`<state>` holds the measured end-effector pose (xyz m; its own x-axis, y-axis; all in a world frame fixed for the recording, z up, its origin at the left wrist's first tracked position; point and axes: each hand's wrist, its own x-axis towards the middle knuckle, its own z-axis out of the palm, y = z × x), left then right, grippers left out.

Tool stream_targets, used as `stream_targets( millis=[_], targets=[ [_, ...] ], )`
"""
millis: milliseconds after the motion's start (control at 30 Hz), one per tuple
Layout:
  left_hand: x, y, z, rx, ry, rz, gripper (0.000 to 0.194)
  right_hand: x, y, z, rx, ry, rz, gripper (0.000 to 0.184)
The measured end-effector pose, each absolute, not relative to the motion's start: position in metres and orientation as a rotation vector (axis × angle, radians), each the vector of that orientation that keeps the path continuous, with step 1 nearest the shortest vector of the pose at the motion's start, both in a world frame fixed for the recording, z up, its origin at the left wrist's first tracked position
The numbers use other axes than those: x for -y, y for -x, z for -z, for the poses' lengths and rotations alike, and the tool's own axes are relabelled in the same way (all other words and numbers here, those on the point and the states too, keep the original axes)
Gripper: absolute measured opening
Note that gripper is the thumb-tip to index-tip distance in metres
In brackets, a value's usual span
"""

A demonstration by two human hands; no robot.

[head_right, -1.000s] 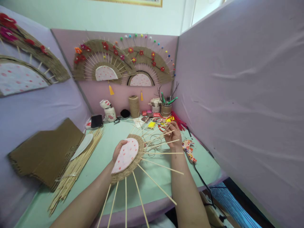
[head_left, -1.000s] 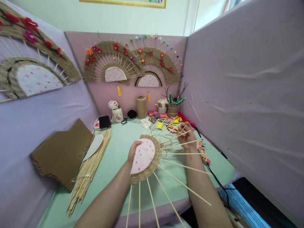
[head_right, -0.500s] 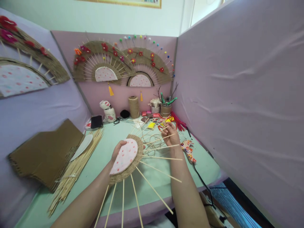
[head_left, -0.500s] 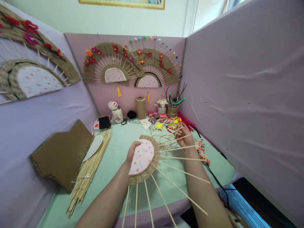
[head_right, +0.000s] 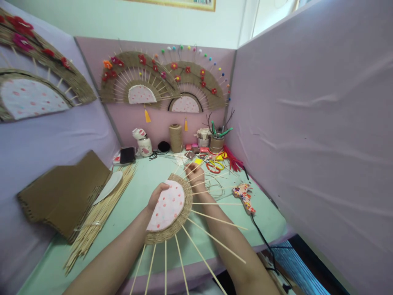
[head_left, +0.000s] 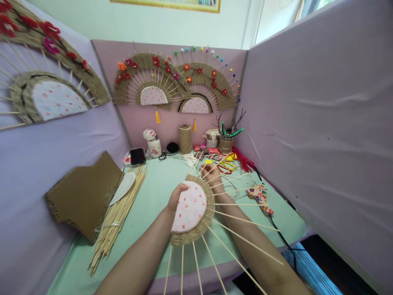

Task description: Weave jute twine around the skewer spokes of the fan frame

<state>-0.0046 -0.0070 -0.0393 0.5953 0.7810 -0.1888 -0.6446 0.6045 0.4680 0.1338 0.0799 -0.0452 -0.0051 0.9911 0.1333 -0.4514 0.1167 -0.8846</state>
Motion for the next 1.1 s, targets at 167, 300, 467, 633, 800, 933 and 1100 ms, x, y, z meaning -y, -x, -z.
stream_targets(
  millis=[167,300,467,633,800,933,1100],
  targets=[
    [0.009,0.015,0.029,-0.451,-0.367,-0.978,0.041,-0.076,-0.102,0.025,0.990,0.771,-1.335,0.021],
    [0.008,0.024,0.027,-0.390,-0.409,-1.013,0.045,-0.077,-0.101,0.021,0.998,0.768,-1.386,0.024],
    [0.007,0.022,0.031,-0.330,-0.409,-0.975,0.049,-0.078,-0.111,0.032,0.959,0.759,-1.421,0.025],
    [0.012,0.015,0.032,-0.261,-0.408,-0.945,0.055,-0.080,-0.118,0.037,0.904,0.742,-1.416,0.027],
    [0.015,0.009,0.037,-0.209,-0.433,-0.934,0.051,-0.081,-0.120,0.036,0.890,0.725,-1.422,0.029],
    [0.013,0.009,0.040,-0.223,-0.445,-0.920,0.048,-0.081,-0.125,0.033,0.880,0.698,-1.456,0.026],
    [0.012,0.012,0.038,-0.241,-0.426,-0.891,0.053,-0.082,-0.137,0.029,0.844,0.633,-1.542,0.027]
  ],
)
